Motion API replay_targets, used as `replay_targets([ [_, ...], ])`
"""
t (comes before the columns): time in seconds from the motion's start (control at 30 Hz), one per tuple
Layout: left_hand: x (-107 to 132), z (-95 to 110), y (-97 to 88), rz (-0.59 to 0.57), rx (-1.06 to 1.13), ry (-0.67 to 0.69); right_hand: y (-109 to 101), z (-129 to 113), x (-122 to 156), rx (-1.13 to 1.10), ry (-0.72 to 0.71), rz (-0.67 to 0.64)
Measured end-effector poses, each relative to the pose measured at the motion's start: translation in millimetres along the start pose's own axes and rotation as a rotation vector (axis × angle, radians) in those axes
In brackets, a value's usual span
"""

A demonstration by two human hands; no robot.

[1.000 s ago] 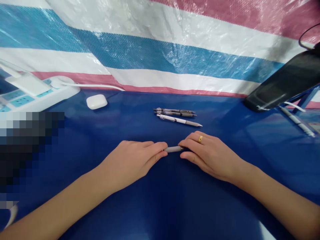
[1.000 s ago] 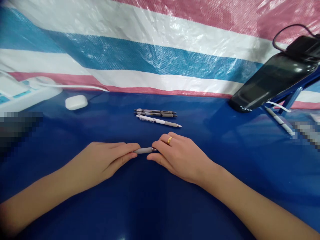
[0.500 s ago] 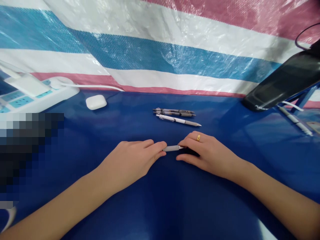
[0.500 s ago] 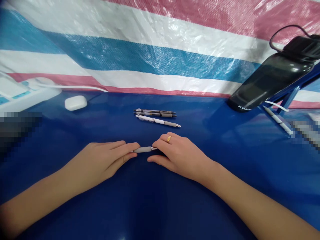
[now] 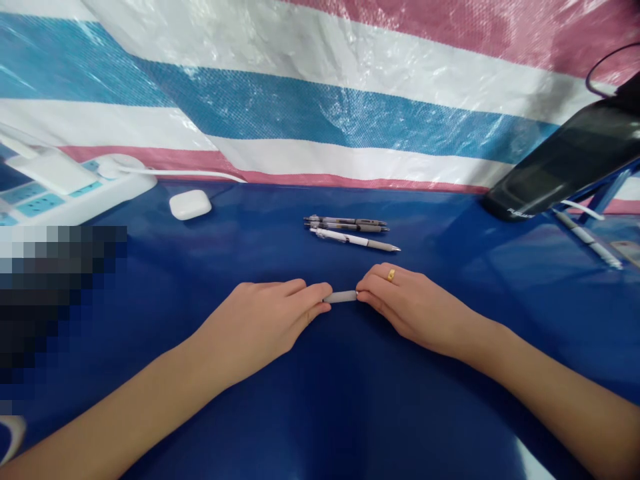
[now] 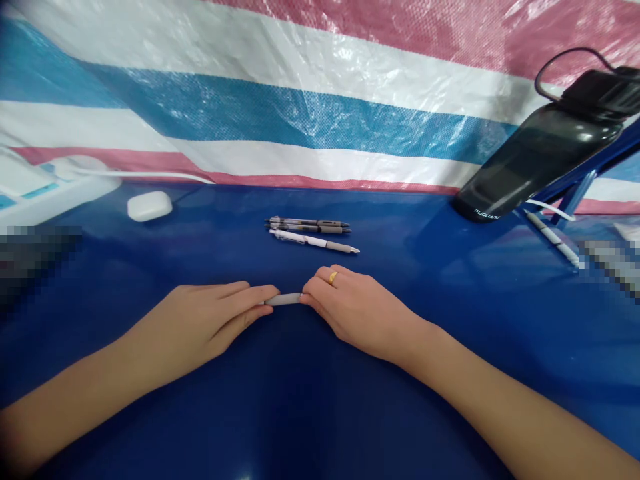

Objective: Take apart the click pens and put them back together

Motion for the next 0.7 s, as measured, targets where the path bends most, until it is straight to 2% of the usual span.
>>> replay_targets([
  [0.43, 0.5, 0.4, 0.2, -0.038, 0.026, -0.026, -0.5, 1.7, 0.5, -0.033, 0.082, -0.026],
  [0.7, 1.0, 0.1, -0.5, -0.039, 0.021, -0.029, -0.4, -0.7, -0.1, -0.008, 0.026, -0.010],
])
Point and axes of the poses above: each hand's wrist, its own x-axis away from the middle knuckle, its own y-axis out of the palm, z = x × y, the point moved 4 cm from there along -x, towards the middle knuckle, and after that the axes turned 14 degrees about y, right-handed, at the moved point
